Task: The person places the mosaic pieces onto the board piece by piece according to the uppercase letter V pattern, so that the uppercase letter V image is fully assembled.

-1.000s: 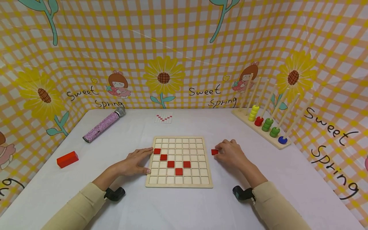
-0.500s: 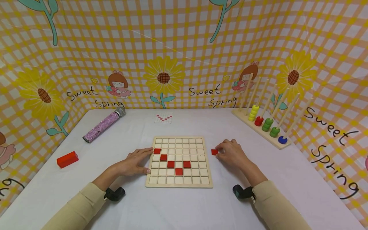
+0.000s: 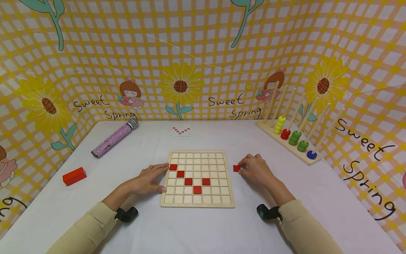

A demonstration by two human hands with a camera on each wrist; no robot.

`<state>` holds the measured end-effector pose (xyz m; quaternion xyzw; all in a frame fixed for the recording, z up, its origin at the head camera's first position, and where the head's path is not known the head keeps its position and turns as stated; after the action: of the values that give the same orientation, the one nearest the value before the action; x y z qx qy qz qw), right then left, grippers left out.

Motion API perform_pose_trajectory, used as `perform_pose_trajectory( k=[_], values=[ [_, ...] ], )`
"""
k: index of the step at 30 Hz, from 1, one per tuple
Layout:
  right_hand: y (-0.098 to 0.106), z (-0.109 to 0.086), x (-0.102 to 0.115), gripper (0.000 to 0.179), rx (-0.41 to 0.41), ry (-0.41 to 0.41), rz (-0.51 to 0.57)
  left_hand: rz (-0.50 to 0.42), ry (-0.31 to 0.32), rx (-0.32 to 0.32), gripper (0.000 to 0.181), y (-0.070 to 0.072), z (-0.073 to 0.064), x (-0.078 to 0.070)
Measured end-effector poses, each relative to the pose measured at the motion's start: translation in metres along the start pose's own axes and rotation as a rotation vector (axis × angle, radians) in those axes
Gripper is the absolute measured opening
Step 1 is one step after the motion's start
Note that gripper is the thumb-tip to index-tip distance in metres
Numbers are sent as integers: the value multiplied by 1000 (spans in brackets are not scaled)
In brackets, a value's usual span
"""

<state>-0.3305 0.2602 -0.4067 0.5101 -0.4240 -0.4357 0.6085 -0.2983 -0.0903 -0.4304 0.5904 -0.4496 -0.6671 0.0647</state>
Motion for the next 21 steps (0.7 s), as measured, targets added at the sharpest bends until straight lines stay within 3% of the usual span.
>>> perform_pose_trajectory(
  k=[21],
  values=[
    [5,-2,2,23,-36,-11,21,0,-1,4,81,1,-1,-2]
  ],
)
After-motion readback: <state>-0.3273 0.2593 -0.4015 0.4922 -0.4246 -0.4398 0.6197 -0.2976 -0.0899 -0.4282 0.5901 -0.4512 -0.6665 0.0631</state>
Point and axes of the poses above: each hand's wrist, its own z-axis towards the middle knuckle, its own y-axis out of the back of the hand, x = y × z, the point moved 7 cm from there along z, towards the middle knuckle, and after that the axes turned 15 degrees about -z, right-handed, at the moved point
